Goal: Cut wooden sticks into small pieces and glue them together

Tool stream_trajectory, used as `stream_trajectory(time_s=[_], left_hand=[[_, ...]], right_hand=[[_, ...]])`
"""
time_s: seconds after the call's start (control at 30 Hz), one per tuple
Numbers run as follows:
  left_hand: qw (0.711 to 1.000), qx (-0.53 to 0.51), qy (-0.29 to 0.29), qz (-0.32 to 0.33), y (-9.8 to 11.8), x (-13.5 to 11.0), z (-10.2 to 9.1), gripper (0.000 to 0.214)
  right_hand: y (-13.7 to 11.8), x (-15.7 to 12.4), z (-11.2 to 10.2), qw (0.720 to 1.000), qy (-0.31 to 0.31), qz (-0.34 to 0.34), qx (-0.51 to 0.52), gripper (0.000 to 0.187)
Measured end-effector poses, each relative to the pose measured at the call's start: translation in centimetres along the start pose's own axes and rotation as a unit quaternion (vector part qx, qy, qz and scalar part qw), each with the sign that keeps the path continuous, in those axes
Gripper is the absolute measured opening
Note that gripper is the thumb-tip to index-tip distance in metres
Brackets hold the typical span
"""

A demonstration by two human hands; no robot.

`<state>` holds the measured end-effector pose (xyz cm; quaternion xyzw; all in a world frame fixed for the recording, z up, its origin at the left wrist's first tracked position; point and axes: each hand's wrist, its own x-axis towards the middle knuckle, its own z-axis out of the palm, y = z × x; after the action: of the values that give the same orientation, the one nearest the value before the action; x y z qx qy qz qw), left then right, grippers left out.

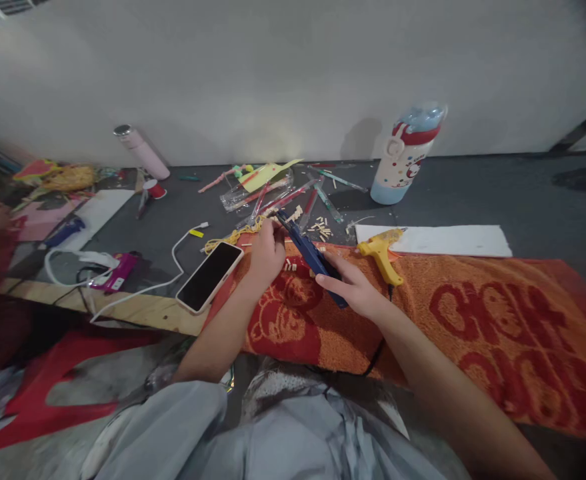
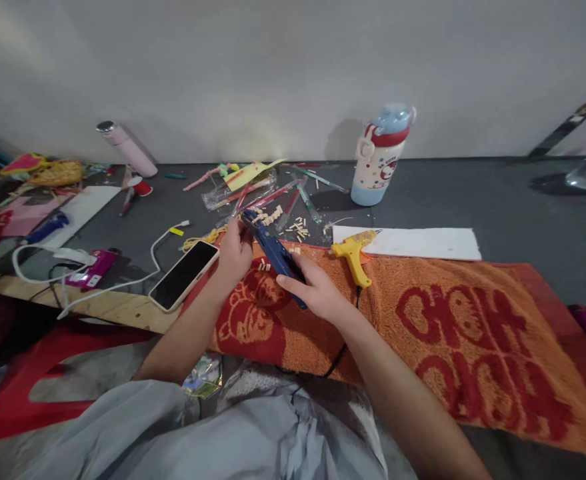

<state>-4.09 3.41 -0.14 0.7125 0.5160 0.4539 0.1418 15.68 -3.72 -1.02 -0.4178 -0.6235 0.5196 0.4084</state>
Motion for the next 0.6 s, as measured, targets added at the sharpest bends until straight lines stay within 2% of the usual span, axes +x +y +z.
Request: stream_trajectory(time_s=[0.2, 0.33, 0.6], left_hand=[[0.999, 0.027, 0.004, 0.032, -0.14, -0.05, -0.08, 0.009], [0.998, 0.045, -0.003, 0.033, 0.0, -0.09, -0.18, 0.005], [0.996, 0.077, -0.019, 0.035, -0.04, 0.07, -0.54, 0.011]], right_hand=[[0.36, 0.18, -0.03, 1.0, 0.007, -0.006, -0.008, 0.061], [0.43, 0.26, -0.04, 1.0, 0.01, -0.014, -0.026, 0.057], [0.61, 0.6, -0.18, 0.996, 0.014, -0.028, -0.084, 0.05]])
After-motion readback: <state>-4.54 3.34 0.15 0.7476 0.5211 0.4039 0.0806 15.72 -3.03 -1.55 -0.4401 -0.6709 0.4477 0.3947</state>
